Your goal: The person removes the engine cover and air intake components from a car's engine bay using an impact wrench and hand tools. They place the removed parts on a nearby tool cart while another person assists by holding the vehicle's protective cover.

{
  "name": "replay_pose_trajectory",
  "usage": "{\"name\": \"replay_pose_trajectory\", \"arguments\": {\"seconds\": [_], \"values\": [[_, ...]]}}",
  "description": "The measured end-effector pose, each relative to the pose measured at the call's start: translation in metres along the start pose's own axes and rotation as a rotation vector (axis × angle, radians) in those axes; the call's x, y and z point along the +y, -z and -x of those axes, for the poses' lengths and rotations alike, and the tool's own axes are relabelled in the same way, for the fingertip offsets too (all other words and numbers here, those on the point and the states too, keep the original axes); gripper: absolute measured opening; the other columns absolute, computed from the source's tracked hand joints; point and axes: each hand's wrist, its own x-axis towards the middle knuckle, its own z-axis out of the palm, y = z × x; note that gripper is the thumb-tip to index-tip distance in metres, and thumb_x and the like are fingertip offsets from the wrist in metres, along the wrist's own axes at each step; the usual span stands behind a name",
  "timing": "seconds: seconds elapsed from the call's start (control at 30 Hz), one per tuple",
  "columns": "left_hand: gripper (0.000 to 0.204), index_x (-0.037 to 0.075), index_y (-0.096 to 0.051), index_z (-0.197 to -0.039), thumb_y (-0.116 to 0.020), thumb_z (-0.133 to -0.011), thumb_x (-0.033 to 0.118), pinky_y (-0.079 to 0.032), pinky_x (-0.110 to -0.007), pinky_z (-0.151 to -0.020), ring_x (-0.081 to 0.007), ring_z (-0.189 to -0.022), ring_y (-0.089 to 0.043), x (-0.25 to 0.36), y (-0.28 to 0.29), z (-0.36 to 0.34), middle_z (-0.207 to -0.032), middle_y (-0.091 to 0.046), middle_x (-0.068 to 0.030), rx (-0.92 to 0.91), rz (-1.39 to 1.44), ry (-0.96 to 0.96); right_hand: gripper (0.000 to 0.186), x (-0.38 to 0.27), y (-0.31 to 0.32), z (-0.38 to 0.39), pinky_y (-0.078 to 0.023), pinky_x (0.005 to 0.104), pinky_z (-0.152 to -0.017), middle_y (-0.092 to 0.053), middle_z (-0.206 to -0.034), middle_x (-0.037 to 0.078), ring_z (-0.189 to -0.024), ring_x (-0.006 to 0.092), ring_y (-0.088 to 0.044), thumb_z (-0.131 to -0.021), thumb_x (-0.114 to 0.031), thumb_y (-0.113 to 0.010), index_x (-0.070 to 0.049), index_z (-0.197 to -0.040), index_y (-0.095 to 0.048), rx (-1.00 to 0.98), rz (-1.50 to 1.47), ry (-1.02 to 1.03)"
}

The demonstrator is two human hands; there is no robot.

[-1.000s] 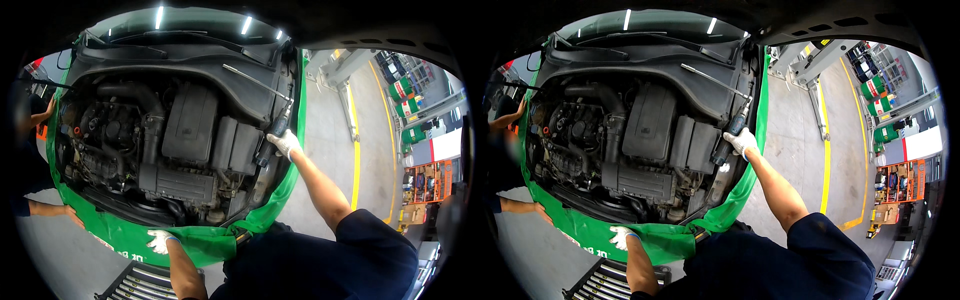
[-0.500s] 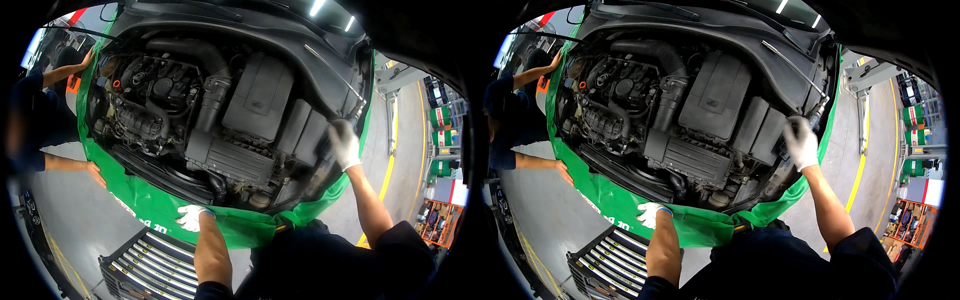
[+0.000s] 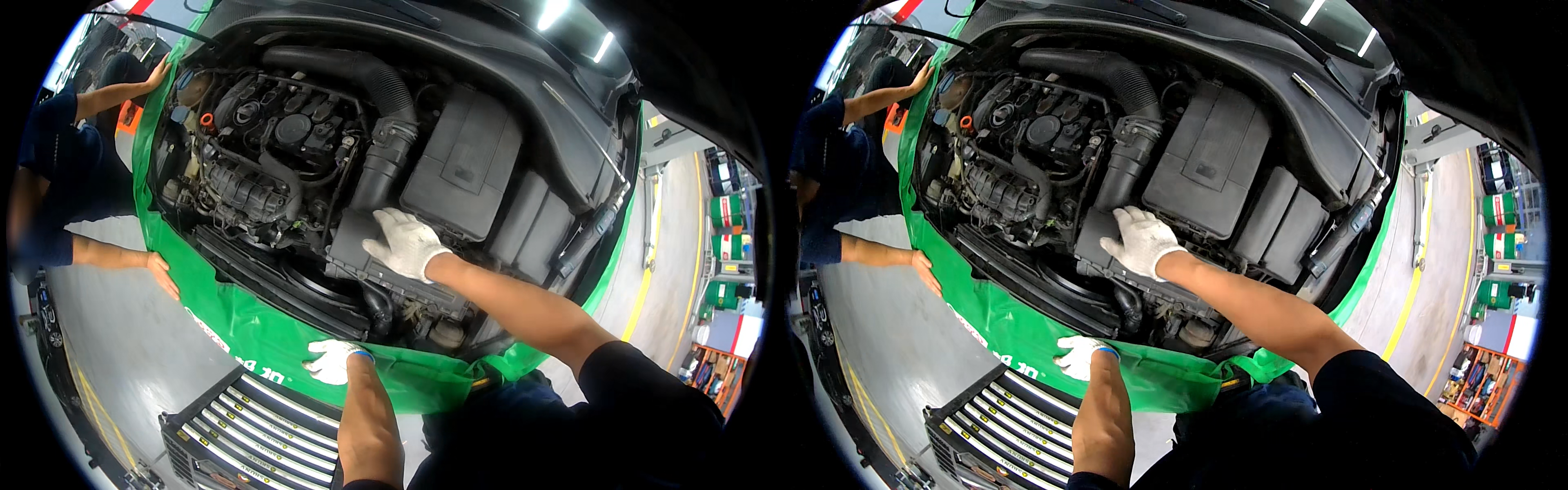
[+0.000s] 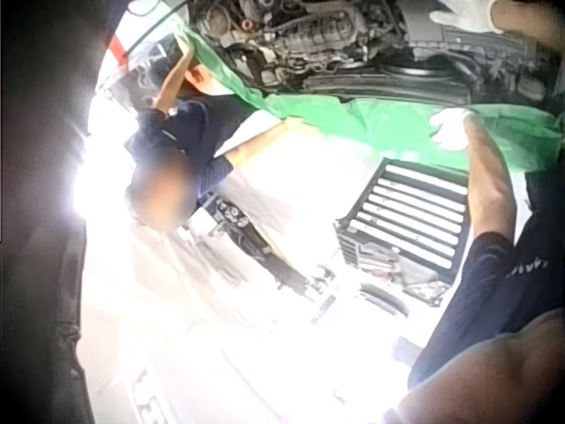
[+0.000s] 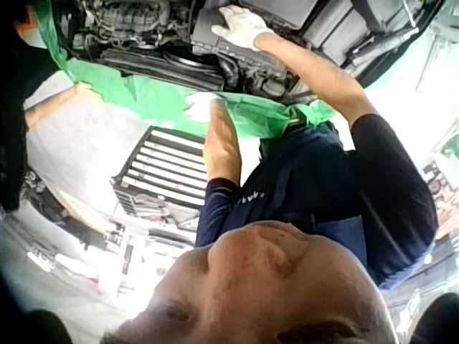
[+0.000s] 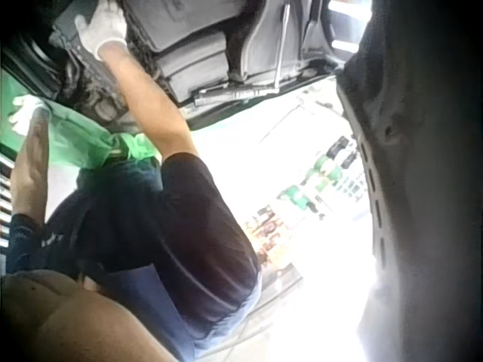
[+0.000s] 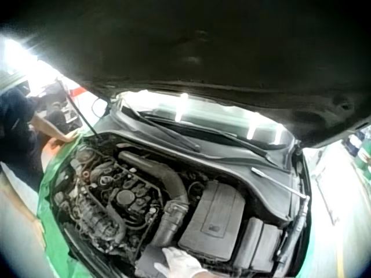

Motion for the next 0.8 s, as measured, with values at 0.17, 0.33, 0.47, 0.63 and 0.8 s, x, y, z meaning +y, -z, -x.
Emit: {"name": "replay_pose_trajectory", "arguments": {"seconds": [0.17,0.33,0.47,0.63,0.8], "values": [[0.062,0.011,-0.060,-0.142,-0.049,-0.105,0.060,-0.053,-0.055,-0.100,-0.0401,-0.120,-0.065,0.006,0.015,0.004,-0.137,-0.063,-0.0211,-0.044,-0.001,0.006,0.114,0.038,0.002,-0.017,-0.043,0.0479,-0.119,-0.047,-0.157,0.033,-0.144,0.0442,-0.051,-0.090,-0.076,-0.062,0.004,-0.163,-0.029,-0.328,-0.051,-0.229],[0.060,0.011,-0.062,-0.141,-0.050,-0.105,0.058,-0.054,-0.054,-0.098,-0.0392,-0.118,-0.066,0.010,0.017,0.001,-0.136,-0.064,-0.0202,-0.059,-0.011,-0.024,0.117,0.040,0.001,-0.009,-0.037,0.0474,-0.124,-0.041,-0.162,0.033,-0.149,0.0470,-0.044,-0.088,-0.078,-0.066,-0.003,-0.167,-0.024,-0.310,0.013,-0.171],[0.060,0.011,-0.062,-0.140,-0.050,-0.105,0.058,-0.054,-0.054,-0.099,-0.0392,-0.119,-0.066,0.006,0.016,0.002,-0.136,-0.064,-0.0203,-0.063,-0.002,-0.036,0.124,0.052,0.003,0.003,-0.038,0.0442,-0.124,-0.039,-0.164,0.032,-0.150,0.0434,-0.044,-0.084,-0.080,-0.068,0.004,-0.165,-0.025,-0.360,-0.034,-0.286],[0.060,0.010,-0.062,-0.140,-0.050,-0.105,0.058,-0.053,-0.054,-0.099,-0.0392,-0.119,-0.066,0.007,0.014,0.003,-0.136,-0.064,-0.0205,-0.061,0.048,-0.067,0.131,0.092,0.003,0.015,-0.028,0.0452,-0.129,-0.035,-0.167,0.029,-0.158,0.0401,-0.030,-0.080,-0.082,-0.071,0.004,-0.166,-0.024,-0.447,-0.211,-0.344],[0.060,0.010,-0.061,-0.140,-0.051,-0.105,0.058,-0.053,-0.054,-0.100,-0.0392,-0.119,-0.066,0.006,0.010,0.005,-0.136,-0.064,-0.0207,-0.050,0.097,-0.123,0.131,0.097,0.006,0.017,-0.030,0.0448,-0.129,-0.034,-0.168,0.028,-0.158,0.0397,-0.032,-0.079,-0.079,-0.075,0.002,-0.167,-0.022,-0.467,-0.183,-0.270]]}}
